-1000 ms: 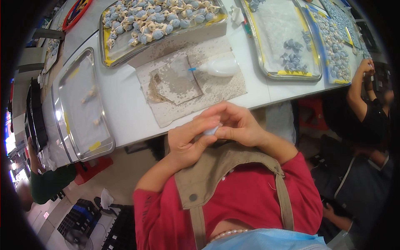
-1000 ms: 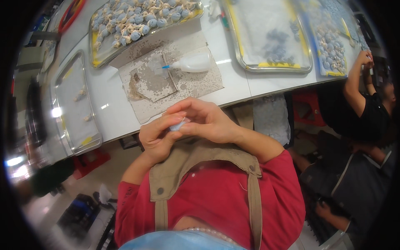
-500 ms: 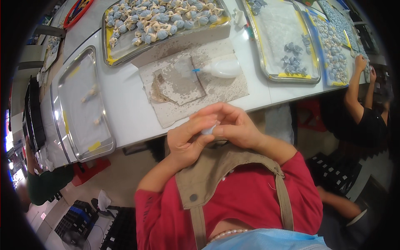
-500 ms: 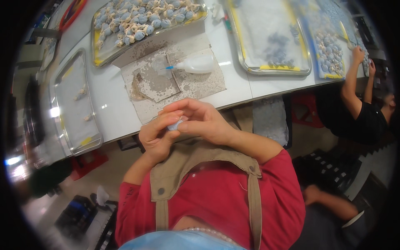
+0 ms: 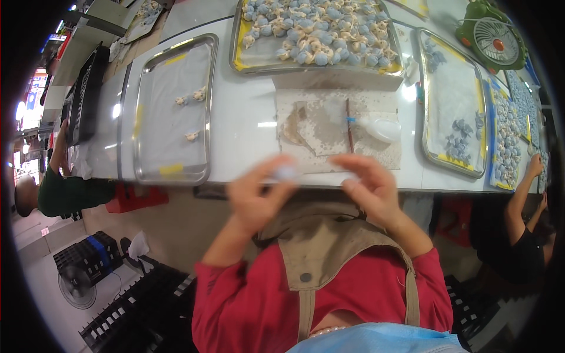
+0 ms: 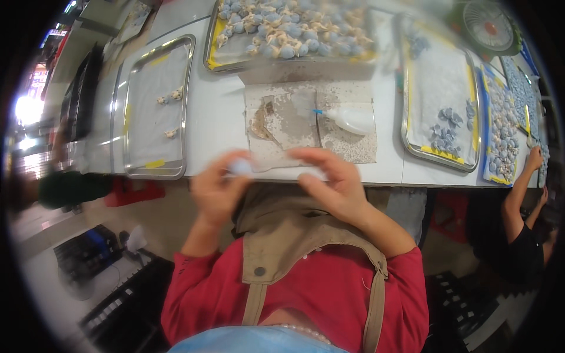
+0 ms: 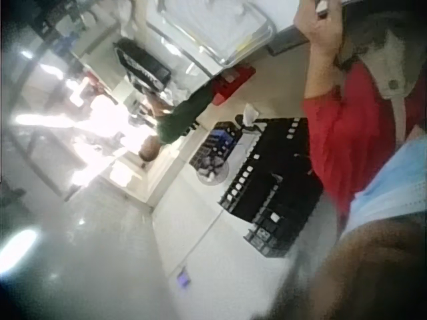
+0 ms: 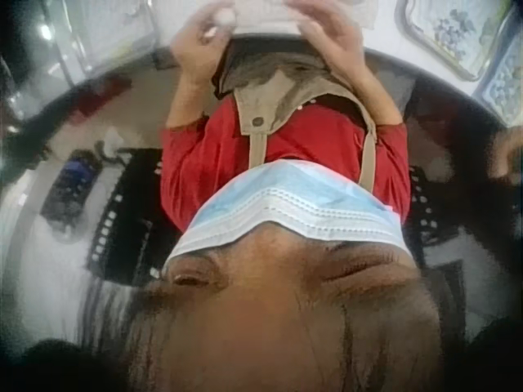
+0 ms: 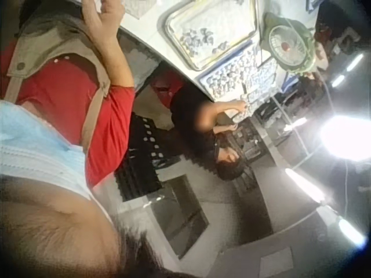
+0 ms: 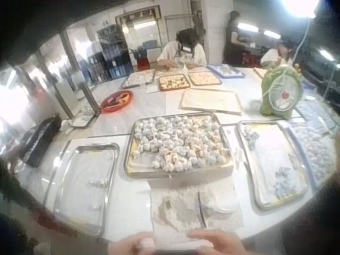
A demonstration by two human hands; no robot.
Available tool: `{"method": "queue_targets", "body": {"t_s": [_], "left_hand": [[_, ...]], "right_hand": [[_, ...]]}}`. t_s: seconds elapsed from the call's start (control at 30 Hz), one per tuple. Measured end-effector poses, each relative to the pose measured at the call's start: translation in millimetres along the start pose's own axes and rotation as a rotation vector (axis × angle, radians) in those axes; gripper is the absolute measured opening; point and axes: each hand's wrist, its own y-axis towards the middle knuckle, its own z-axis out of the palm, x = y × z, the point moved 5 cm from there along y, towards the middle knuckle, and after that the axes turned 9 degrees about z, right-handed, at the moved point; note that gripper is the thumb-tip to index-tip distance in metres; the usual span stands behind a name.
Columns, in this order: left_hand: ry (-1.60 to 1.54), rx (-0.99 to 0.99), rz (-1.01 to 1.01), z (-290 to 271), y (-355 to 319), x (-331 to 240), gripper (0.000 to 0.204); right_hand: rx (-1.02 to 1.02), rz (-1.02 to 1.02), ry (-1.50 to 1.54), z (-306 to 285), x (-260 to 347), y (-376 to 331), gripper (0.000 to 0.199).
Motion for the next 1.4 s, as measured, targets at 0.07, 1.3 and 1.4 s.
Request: {"method": "queue_targets", "body": {"t_s": [0.07, 1.3, 1.4], "left_hand": [[0.465, -0.282, -0.016, -59.0, 4.4, 20.2, 0.025], [-0.823, 0.077, -0.523, 70.8, -6.3, 32.4, 0.024], [-0.931, 0.035, -0.617, 87.3, -16.6, 29.0, 0.023]], "right_hand": [[-0.272, -0.336, -0.242, -28.3, 9.4, 2.3, 0.026], [-0.717, -0.35, -1.029, -84.6, 3.4, 15.8, 0.039], [-0.695, -0.333, -1.054, -81.2, 2.0, 12.1, 0.04]]}}
